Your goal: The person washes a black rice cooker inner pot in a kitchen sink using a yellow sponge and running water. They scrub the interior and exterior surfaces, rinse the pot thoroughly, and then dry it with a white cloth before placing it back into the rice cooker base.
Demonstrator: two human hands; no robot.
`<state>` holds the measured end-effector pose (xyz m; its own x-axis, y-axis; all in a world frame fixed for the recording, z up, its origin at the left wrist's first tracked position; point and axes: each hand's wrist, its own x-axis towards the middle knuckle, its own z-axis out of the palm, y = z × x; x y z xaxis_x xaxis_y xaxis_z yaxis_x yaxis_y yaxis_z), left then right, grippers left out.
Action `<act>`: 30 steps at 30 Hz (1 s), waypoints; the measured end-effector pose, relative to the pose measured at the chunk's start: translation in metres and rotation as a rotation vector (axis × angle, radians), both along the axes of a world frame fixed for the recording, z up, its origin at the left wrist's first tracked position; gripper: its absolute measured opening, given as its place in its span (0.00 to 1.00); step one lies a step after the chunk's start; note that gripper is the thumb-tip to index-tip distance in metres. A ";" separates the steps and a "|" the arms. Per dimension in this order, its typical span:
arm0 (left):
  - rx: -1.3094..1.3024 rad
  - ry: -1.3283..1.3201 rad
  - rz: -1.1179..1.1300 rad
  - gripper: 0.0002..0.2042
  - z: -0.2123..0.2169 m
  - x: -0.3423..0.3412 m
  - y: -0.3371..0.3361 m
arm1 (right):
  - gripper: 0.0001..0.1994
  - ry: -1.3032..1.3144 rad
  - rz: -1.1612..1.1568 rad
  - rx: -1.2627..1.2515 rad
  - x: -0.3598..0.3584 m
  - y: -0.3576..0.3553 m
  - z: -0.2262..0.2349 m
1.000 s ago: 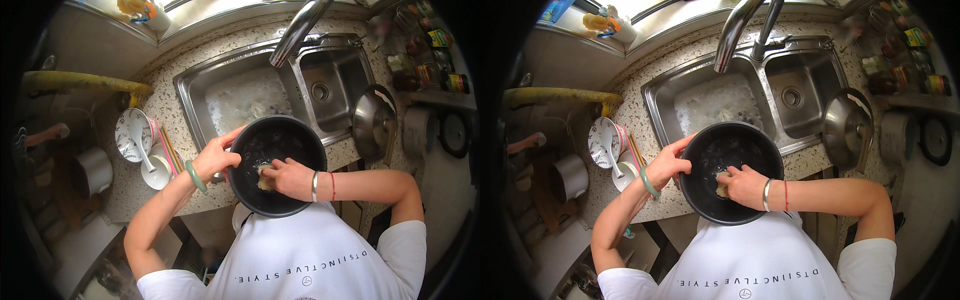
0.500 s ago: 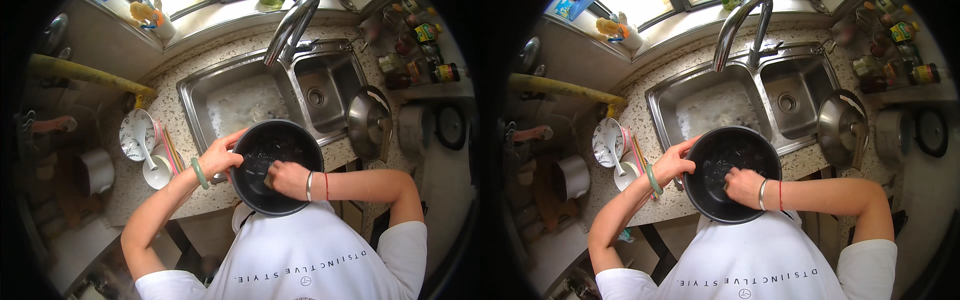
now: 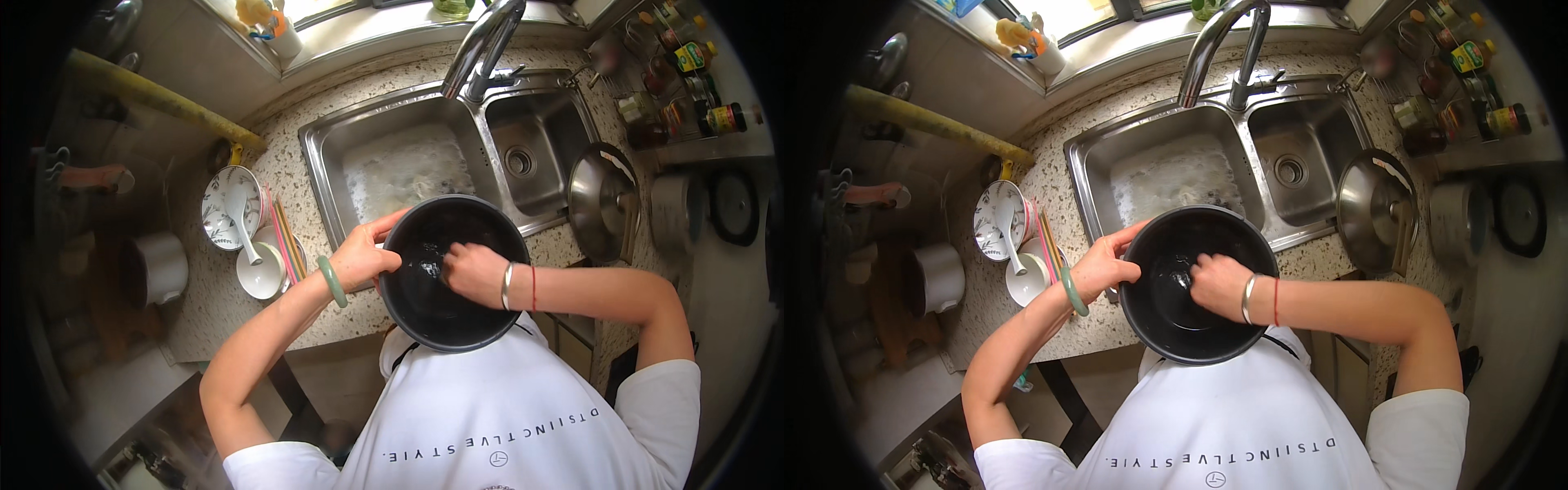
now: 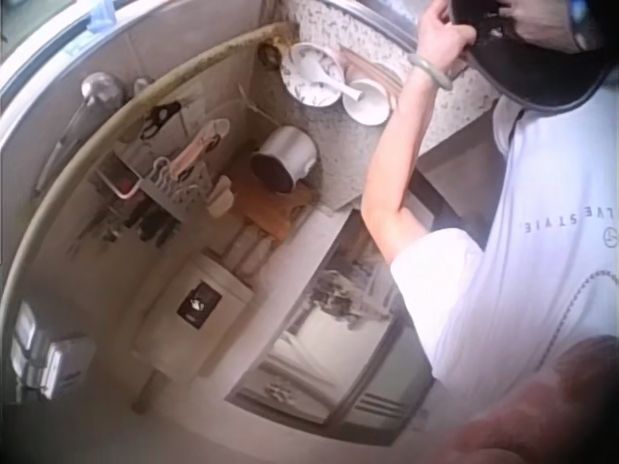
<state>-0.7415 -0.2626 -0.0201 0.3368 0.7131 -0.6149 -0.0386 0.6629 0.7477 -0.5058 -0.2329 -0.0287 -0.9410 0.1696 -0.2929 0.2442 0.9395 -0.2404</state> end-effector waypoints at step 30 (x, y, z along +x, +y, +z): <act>0.100 -0.017 0.000 0.37 0.028 0.000 -0.016 | 0.04 0.205 -0.569 -1.023 -0.031 -0.037 0.033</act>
<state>-0.7415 -0.2783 0.0077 0.3460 0.7706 -0.5352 -0.0519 0.5853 0.8092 -0.5372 -0.2696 0.0040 -0.8512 0.3534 -0.3880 0.4336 0.0570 -0.8993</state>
